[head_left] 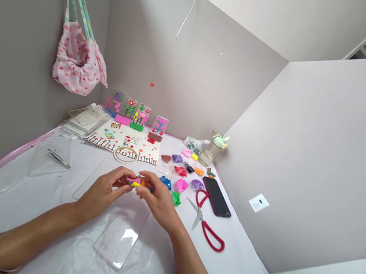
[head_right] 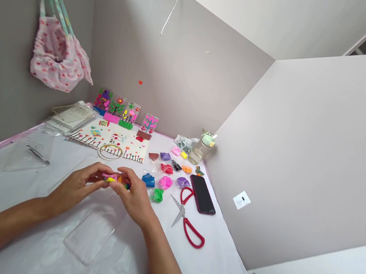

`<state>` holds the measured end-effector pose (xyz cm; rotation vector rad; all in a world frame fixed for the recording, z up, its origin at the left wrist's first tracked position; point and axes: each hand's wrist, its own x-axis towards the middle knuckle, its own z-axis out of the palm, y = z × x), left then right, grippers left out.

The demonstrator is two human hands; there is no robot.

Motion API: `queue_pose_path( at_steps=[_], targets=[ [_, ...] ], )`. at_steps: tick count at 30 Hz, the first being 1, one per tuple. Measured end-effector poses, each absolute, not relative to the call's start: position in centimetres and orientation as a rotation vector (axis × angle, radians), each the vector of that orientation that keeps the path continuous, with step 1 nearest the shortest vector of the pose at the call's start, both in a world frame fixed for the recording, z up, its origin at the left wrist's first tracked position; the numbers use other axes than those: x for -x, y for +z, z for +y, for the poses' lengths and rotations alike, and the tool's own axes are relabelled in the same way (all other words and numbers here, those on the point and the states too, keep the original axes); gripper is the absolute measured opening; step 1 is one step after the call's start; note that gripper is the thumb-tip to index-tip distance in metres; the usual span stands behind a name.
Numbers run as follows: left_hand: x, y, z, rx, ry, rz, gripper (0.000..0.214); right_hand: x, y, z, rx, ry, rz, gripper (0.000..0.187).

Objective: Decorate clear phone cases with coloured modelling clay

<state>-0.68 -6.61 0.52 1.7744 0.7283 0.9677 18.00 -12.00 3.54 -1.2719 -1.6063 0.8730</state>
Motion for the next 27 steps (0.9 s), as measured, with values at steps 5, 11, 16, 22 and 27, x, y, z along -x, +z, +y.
queue_pose_path(
  at_steps=[5, 11, 16, 22, 27],
  targets=[
    [0.5, 0.6, -6.8, -1.789, 0.964, 0.689, 0.032, -17.9, 3.5, -11.9, 1.304, 0.647, -1.671, 0.024],
    [0.5, 1.0, -7.0, -1.786, 0.933, 0.682, 0.022, -18.0, 3.6, -12.1, 1.302, 0.612, -1.677, 0.008],
    [0.7, 1.5, -7.0, -1.728, 0.919, 0.714, 0.021, -17.5, 3.6, -12.3, 1.276, 0.710, -1.658, 0.017],
    [0.8, 1.5, -6.4, -1.570, 0.919, 0.718, 0.028, -17.6, 2.9, -11.4, 1.247, 0.873, -1.469, 0.023],
    [0.4, 0.7, -6.0, -1.463, 0.922, 0.671, 0.036, -18.0, 2.9, -11.1, 1.214, 0.903, -1.370, 0.019]
  ],
)
